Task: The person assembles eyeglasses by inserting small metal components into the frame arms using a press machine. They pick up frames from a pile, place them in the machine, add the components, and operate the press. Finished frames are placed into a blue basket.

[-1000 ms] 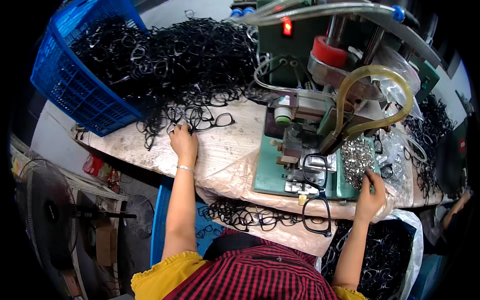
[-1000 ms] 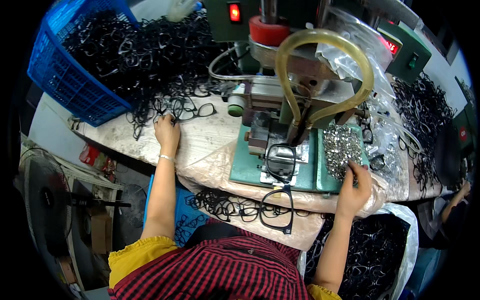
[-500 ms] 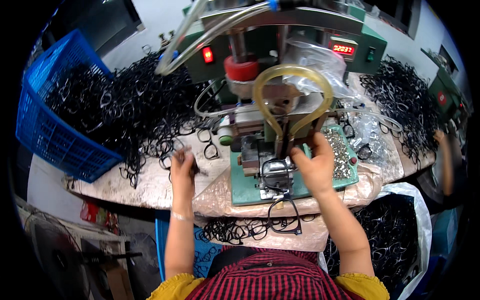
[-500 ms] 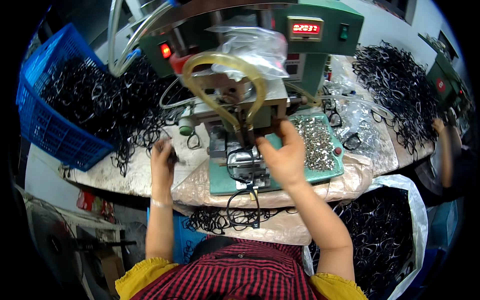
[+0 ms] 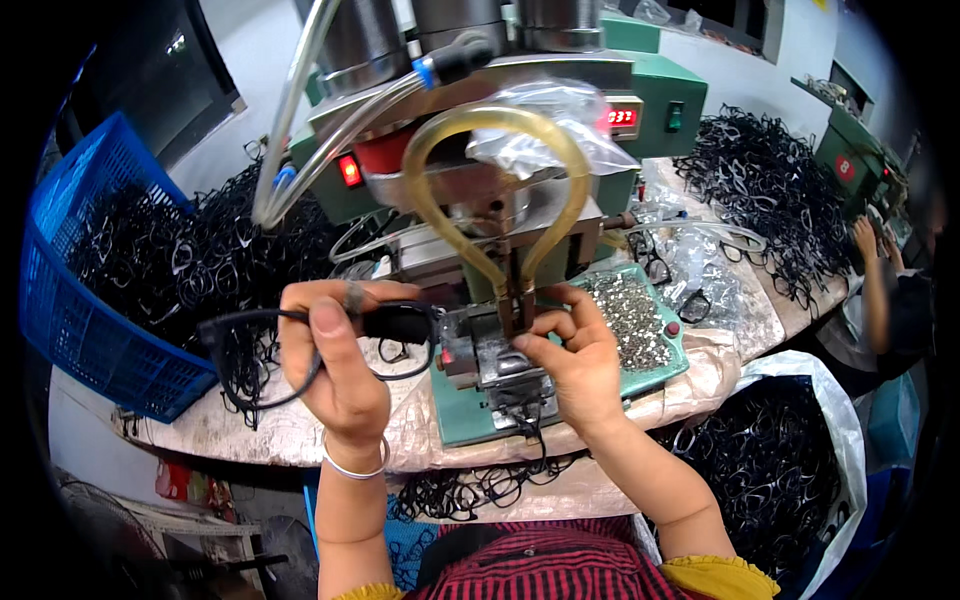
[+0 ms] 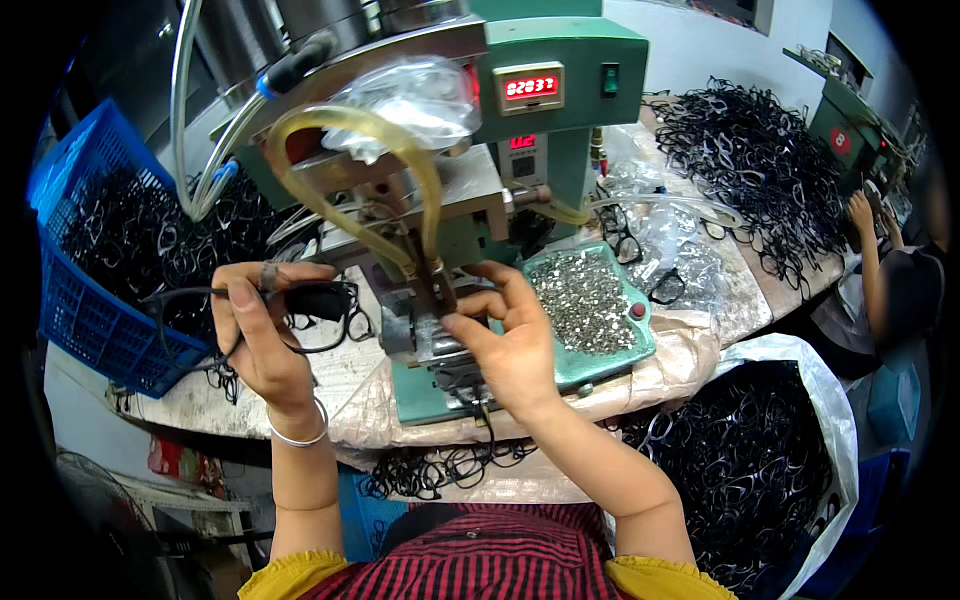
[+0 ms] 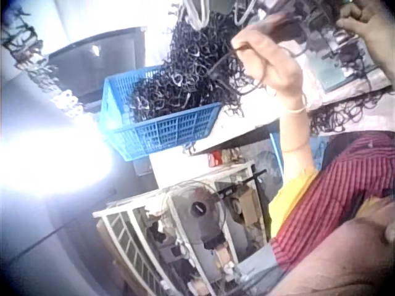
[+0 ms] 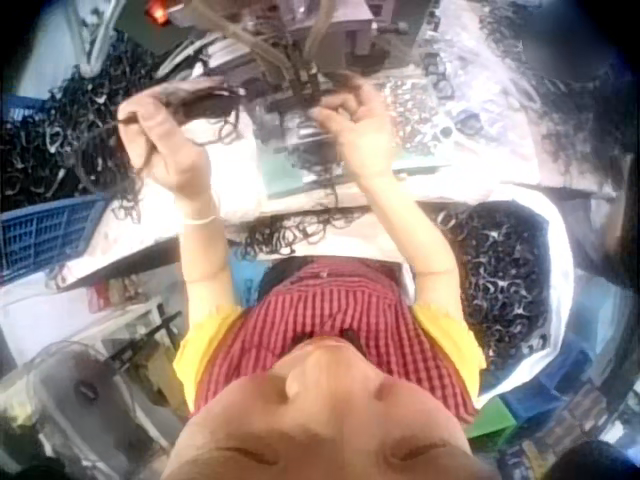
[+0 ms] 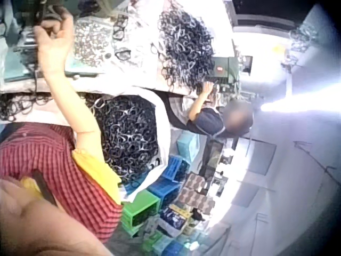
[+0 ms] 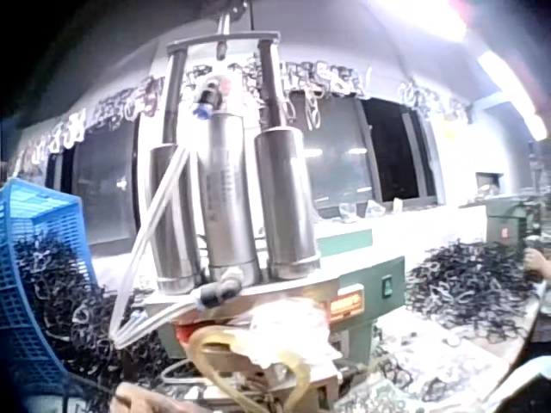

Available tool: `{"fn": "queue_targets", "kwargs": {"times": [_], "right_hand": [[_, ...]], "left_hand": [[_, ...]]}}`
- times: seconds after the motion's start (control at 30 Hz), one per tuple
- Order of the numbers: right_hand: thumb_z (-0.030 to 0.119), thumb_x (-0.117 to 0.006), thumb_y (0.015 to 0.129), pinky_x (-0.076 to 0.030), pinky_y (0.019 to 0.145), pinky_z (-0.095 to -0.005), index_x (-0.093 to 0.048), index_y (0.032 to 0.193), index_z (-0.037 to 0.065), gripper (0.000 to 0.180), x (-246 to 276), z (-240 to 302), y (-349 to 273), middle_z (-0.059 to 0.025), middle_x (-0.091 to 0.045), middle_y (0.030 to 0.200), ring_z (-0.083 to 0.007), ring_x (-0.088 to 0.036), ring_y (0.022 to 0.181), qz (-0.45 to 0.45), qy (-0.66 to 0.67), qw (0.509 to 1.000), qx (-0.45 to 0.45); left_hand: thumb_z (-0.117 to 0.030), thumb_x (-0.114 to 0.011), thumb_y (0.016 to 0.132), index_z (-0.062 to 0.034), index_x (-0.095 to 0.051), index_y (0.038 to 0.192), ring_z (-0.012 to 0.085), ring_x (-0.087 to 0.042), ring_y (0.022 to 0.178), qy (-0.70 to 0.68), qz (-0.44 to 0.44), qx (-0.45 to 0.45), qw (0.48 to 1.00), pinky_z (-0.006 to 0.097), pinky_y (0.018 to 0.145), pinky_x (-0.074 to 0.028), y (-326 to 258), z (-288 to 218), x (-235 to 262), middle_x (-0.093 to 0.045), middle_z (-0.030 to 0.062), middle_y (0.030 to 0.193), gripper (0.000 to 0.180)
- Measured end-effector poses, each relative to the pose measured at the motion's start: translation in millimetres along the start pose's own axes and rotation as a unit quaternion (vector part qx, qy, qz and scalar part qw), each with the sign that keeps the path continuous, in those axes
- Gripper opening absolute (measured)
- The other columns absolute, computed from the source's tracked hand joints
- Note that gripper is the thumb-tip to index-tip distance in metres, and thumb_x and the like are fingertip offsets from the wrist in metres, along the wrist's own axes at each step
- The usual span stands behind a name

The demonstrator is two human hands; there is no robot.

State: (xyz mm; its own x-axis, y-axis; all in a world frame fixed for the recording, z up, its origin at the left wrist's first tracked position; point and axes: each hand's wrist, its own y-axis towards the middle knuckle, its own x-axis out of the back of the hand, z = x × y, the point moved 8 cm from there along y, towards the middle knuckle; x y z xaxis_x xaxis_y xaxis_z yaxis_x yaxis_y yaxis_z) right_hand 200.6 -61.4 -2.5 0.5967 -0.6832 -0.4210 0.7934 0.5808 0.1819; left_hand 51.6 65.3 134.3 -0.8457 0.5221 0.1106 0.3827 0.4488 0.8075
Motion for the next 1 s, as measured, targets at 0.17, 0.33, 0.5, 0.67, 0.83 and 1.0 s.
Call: {"fn": "queue_targets", "kwargs": {"times": [0.17, 0.33, 0.5, 0.67, 0.83, 1.0], "right_hand": [[-0.011, -0.061, 0.081, -0.045, 0.084, -0.0235, -0.044, 0.128, -0.004, 0.050, -7, 12, -6, -0.0061, -0.064, 0.094, -0.0107, -0.058, 0.087, -0.008, -0.007, 1.000, -0.009], [-0.004, -0.056, 0.077, -0.038, 0.107, -0.0380, -0.041, 0.141, 0.001, 0.066, -11, 43, -37, -0.0214, -0.054, 0.131, -0.0299, -0.052, 0.124, 0.107, -0.114, 0.984, 0.080], [0.010, -0.069, 0.075, -0.039, 0.103, -0.0468, -0.069, 0.105, 0.009, 0.030, 99, 25, -18, -0.0193, -0.057, 0.127, -0.0391, -0.050, 0.123, -0.102, -0.646, 0.732, 0.193], [0.009, -0.073, 0.075, -0.041, 0.099, -0.0449, -0.067, 0.084, 0.005, 0.012, 131, 20, -8, -0.0173, -0.063, 0.114, -0.0358, -0.053, 0.118, -0.121, -0.636, 0.730, 0.220], [0.009, -0.067, 0.082, -0.045, 0.087, -0.0397, -0.069, 0.091, 0.006, 0.009, 129, 18, 3, -0.0112, -0.065, 0.096, -0.0304, -0.059, 0.096, -0.132, -0.596, 0.761, 0.219], [0.012, -0.067, 0.083, -0.047, 0.081, -0.0395, -0.072, 0.095, 0.011, 0.012, 53, 6, 25, -0.0074, -0.066, 0.101, -0.0292, -0.058, 0.099, -0.042, -0.655, 0.699, 0.284]], "left_hand": [[-0.024, -0.026, 0.105, -0.0003, -0.041, 0.092, 0.0223, -0.063, 0.069, -0.043, -0.014, 0.006, 0.999, 0.028, 0.071, -0.053, -8, 5, 2, -0.065, 0.0256, 0.082, 0.031], [-0.023, -0.030, 0.103, -0.0028, -0.045, 0.093, 0.0240, -0.061, 0.064, -0.342, 0.179, 0.272, 0.882, 0.031, 0.072, -0.049, -70, 1, -24, -0.063, 0.0217, 0.074, 0.027], [-0.025, -0.038, 0.102, -0.0020, -0.049, 0.095, 0.0307, -0.067, 0.064, -0.484, 0.297, 0.595, 0.568, 0.031, 0.058, -0.053, -161, 17, -99, -0.065, 0.0278, 0.080, 0.026], [-0.028, -0.041, 0.101, -0.0029, -0.050, 0.096, 0.0288, -0.066, 0.059, -0.502, 0.257, 0.627, 0.537, 0.030, 0.051, -0.052, -169, 38, -115, -0.065, 0.0344, 0.084, 0.027], [-0.022, -0.044, 0.100, -0.0020, -0.052, 0.094, 0.0285, -0.065, 0.055, -0.563, 0.213, 0.626, 0.496, 0.029, 0.051, -0.055, -167, 35, -116, -0.064, 0.0333, 0.078, 0.023], [-0.026, -0.047, 0.100, -0.0026, -0.055, 0.095, 0.0277, -0.068, 0.059, -0.542, 0.205, 0.618, 0.531, 0.028, 0.051, -0.056, -163, 36, -104, -0.066, 0.0319, 0.081, 0.025]]}}
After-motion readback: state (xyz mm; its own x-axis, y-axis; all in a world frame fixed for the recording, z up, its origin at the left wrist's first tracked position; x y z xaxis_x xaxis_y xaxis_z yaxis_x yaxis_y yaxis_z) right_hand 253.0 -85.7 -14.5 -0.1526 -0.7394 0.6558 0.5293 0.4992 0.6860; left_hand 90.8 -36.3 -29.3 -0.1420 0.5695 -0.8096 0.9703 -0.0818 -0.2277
